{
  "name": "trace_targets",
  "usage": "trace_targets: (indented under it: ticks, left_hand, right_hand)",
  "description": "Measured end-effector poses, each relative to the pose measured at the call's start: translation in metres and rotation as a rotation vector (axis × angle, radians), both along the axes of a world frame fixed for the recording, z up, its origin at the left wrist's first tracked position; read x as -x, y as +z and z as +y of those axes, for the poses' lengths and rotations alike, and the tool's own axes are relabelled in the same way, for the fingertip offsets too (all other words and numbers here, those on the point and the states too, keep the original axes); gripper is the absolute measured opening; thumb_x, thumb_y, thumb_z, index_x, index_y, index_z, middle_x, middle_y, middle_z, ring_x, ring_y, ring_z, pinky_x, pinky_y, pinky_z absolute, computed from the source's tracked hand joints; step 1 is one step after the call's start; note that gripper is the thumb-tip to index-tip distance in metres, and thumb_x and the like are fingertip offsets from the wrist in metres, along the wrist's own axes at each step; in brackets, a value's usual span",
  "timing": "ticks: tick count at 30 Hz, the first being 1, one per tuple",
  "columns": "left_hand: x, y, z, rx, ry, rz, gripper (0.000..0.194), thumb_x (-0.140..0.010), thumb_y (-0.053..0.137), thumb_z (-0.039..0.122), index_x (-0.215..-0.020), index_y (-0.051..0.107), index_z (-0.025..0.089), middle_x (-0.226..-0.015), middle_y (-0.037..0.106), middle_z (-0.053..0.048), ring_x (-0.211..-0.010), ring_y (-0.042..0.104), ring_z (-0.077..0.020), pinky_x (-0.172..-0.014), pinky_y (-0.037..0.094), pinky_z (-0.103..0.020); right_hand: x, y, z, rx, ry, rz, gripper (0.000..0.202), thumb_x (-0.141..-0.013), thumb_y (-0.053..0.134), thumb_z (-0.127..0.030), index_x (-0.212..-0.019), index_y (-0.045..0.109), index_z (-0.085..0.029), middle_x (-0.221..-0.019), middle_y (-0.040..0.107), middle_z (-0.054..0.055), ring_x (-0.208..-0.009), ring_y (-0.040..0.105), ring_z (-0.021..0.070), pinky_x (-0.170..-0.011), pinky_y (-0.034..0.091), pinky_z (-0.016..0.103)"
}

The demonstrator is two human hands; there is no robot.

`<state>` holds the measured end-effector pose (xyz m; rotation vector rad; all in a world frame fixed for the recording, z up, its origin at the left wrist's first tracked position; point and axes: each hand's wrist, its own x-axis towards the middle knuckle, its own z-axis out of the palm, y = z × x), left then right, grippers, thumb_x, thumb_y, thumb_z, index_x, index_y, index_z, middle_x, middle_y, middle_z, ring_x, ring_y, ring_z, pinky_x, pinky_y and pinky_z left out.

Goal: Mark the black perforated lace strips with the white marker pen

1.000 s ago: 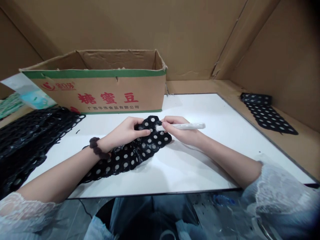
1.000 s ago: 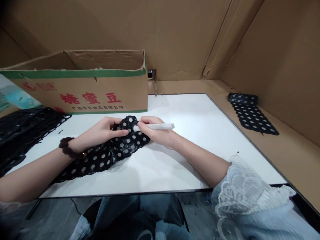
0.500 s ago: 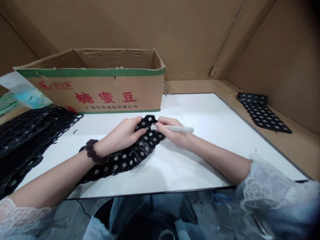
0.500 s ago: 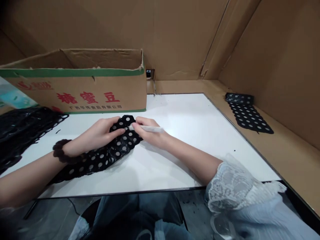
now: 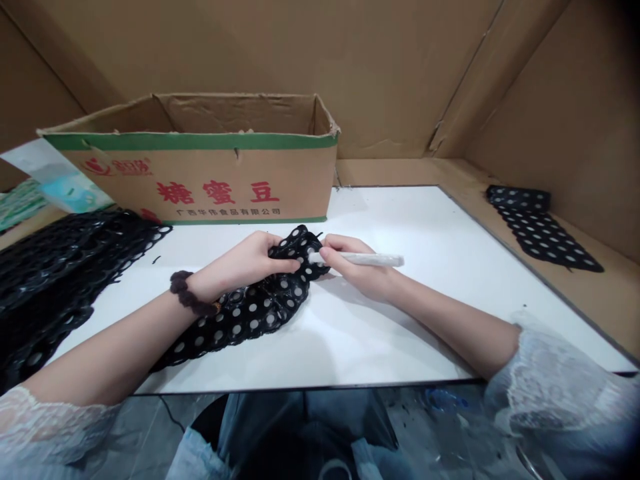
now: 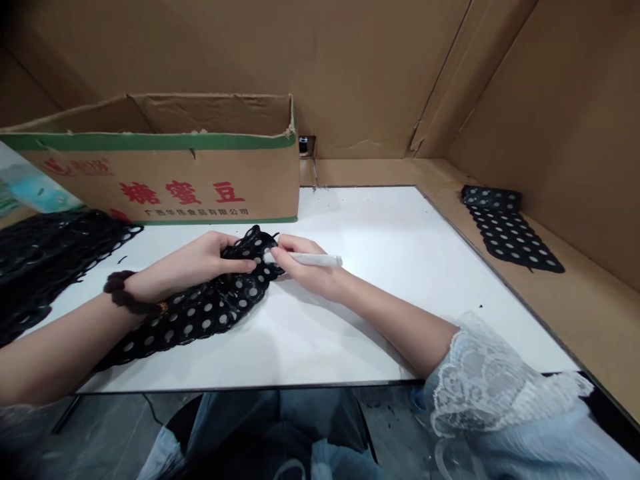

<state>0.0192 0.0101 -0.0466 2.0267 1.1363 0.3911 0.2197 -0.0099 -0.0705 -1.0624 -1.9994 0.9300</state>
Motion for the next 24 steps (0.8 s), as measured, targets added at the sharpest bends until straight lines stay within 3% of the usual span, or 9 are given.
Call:
trace_targets:
  ticks: [12, 15, 21, 24]
  left_hand:
    - [-0.001, 0.001, -0.002, 0.072, -0.004, -0.071, 0.019, -0.071, 0.055, 0.035, -0.076, 0.061, 0.017, -0.078, 0.065, 0.001, -0.068, 0.057, -0.0164, -0.061, 0.042, -0.025]
    - [-0.003, 0.0, -0.005, 0.013, -0.004, -0.05, 0.019, -0.071, 0.053, 0.034, -0.076, 0.061, 0.017, -0.076, 0.064, 0.002, -0.067, 0.056, -0.016, -0.061, 0.041, -0.025]
    - [-0.007, -0.006, -0.011, -0.188, 0.016, 0.096, 0.023, -0.076, 0.046, 0.034, -0.074, 0.059, 0.015, -0.072, 0.061, 0.0, -0.064, 0.053, -0.0174, -0.058, 0.038, -0.026]
    - [-0.007, -0.005, -0.008, -0.242, 0.009, 0.16, 0.022, -0.077, 0.044, 0.034, -0.08, 0.058, 0.016, -0.079, 0.062, -0.002, -0.071, 0.055, -0.0198, -0.064, 0.039, -0.028]
  right_hand:
    - [-0.002, 0.002, -0.003, 0.008, 0.019, -0.005, 0.026, -0.085, 0.037, -0.033, -0.064, 0.038, -0.018, -0.063, 0.04, -0.003, -0.059, 0.038, 0.0095, -0.053, 0.03, 0.022]
    - [0.002, -0.004, -0.001, -0.017, 0.026, -0.034, 0.026, -0.086, 0.035, -0.033, -0.065, 0.037, -0.018, -0.063, 0.04, -0.002, -0.058, 0.039, 0.0097, -0.053, 0.03, 0.023]
    - [0.014, -0.018, 0.006, -0.277, 0.013, -0.164, 0.021, -0.085, 0.035, -0.025, -0.066, 0.038, -0.018, -0.069, 0.043, 0.0, -0.065, 0.041, 0.0114, -0.061, 0.033, 0.026]
    - [0.011, -0.017, 0.006, -0.178, -0.016, -0.125, 0.023, -0.085, 0.035, -0.029, -0.065, 0.039, -0.018, -0.065, 0.044, -0.001, -0.06, 0.042, 0.0106, -0.057, 0.033, 0.025]
